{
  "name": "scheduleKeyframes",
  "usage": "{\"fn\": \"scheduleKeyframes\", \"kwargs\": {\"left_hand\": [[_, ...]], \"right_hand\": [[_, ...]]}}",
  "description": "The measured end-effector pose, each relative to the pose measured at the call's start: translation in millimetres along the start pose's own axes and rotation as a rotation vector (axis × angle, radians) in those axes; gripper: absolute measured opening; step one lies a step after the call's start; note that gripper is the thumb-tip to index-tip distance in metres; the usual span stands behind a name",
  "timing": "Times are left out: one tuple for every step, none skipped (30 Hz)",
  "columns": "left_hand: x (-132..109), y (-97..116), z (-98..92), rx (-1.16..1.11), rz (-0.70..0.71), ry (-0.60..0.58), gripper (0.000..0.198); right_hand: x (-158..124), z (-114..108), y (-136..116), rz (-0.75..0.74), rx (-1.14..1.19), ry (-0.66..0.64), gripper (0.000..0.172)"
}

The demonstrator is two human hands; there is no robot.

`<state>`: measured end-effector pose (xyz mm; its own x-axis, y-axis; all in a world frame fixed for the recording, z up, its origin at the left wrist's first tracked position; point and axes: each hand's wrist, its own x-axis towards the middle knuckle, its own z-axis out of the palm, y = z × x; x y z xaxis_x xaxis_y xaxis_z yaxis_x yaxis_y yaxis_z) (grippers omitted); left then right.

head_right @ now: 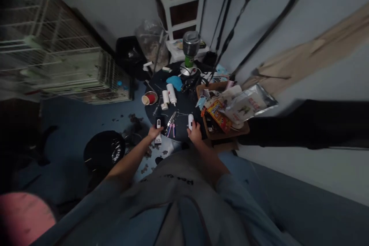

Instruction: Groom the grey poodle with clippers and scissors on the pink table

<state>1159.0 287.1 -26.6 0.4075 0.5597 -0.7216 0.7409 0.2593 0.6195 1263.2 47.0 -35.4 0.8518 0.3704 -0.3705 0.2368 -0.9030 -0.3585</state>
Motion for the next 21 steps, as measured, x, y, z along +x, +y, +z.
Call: {"fn": "scheduleKeyframes", "kwargs": {"left_hand": [[13,8,-0.2,0.126,0.053,0.008,0.052],[25,16,0.5,0.245,0.104,0.006,0.06],[36,23,2.0,0.359,0.149,-0.006,0.063],[45,30,4.6,0.463,0.192,-0.021,0.064],[53,35,7.9,0.558,0.234,-0.033,0.063],[59,40,11.9,0.642,0.276,-0.042,0.061],[62,43,16.2,0.716,0.317,-0.047,0.058],[64,46,20.6,0.78,0.356,-0.05,0.056],[65,48,24.9,0.834,0.391,-0.052,0.055],[65,50,28.9,0.879,0.422,-0.054,0.054],[64,51,32.4,0.916,0.448,-0.054,0.054],[62,52,35.4,0.944,0.472,-0.051,0.055],[61,52,37.8,0.964,0.494,-0.044,0.056],[59,52,39.4,0.979,0.515,-0.035,0.058],[58,51,40.3,0.988,0.533,-0.023,0.059],[57,49,40.5,0.993,0.548,-0.008,0.06],[56,46,39.9,0.996,0.56,0.01,0.061],[54,43,38.8,0.998,0.568,0.028,0.062],[53,40,37.1,1.0,0.57,0.045,0.063],[51,36,35.2,1.001,0.572,0.062,0.064],[49,32,33.1,1.0,0.575,0.081,0.063]], "right_hand": [[-4,-4,4,-0.021,-0.008,-0.002,0.067],[-9,-10,8,-0.04,-0.017,-0.002,0.064],[-13,-17,15,-0.047,-0.029,0.003,0.059],[-16,-26,23,-0.038,-0.045,0.012,0.053],[-18,-36,33,-0.011,-0.065,0.024,0.048],[-17,-47,46,0.033,-0.087,0.03,0.046],[-14,-59,59,0.083,-0.109,0.026,0.045],[-10,-71,74,0.13,-0.13,0.011,0.044],[-3,-83,88,0.165,-0.147,-0.014,0.044],[4,-93,102,0.187,-0.163,-0.04,0.044],[12,-103,114,0.196,-0.178,-0.062,0.045],[19,-110,125,0.192,-0.193,-0.075,0.047],[25,-117,133,0.177,-0.211,-0.083,0.049],[30,-121,141,0.152,-0.229,-0.091,0.05],[34,-125,147,0.12,-0.247,-0.106,0.049],[36,-127,152,0.085,-0.267,-0.126,0.046],[37,-130,157,0.052,-0.288,-0.147,0.042],[38,-132,162,0.026,-0.31,-0.163,0.039],[38,-134,167,0.007,-0.332,-0.172,0.038],[39,-136,171,-0.006,-0.354,-0.172,0.039],[41,-138,175,-0.017,-0.375,-0.17,0.04]]}}
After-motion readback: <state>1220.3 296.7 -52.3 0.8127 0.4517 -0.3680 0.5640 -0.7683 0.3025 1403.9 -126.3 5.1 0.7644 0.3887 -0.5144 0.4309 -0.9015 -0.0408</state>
